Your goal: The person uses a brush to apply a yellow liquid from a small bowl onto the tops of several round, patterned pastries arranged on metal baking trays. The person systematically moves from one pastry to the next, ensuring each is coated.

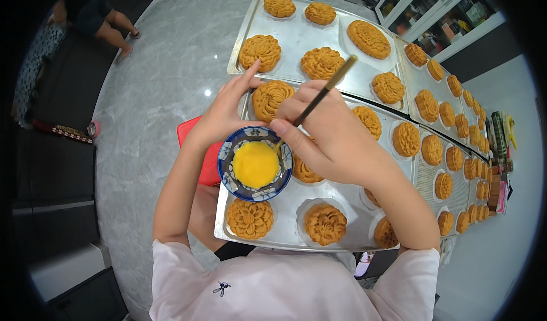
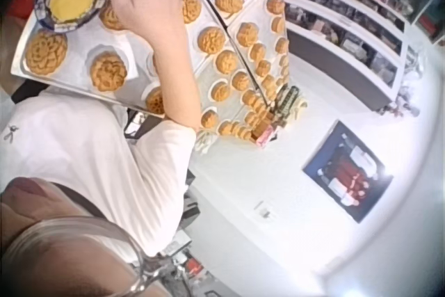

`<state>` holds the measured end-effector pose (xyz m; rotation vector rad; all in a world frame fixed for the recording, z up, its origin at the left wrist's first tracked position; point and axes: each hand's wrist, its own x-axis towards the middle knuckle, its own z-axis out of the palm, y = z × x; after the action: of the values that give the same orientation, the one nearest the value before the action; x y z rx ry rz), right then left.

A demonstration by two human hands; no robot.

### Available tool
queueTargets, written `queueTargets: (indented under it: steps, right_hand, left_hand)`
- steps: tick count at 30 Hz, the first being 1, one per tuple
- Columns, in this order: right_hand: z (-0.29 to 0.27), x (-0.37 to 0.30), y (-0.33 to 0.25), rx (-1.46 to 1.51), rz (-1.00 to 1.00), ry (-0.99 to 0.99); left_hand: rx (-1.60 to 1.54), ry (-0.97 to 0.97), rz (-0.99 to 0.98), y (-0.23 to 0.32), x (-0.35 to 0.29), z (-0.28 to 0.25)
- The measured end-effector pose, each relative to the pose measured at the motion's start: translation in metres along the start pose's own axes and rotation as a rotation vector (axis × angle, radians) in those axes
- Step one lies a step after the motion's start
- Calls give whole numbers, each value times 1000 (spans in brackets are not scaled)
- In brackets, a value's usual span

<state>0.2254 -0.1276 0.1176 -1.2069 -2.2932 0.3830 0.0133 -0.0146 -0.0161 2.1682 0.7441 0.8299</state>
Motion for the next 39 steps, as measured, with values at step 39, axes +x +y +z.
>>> queueTargets:
  steps: [39]
  right_hand:
    - [27,67,73,192,80,255]
  left_hand:
    - [40,-5,-7,-1,2,3]
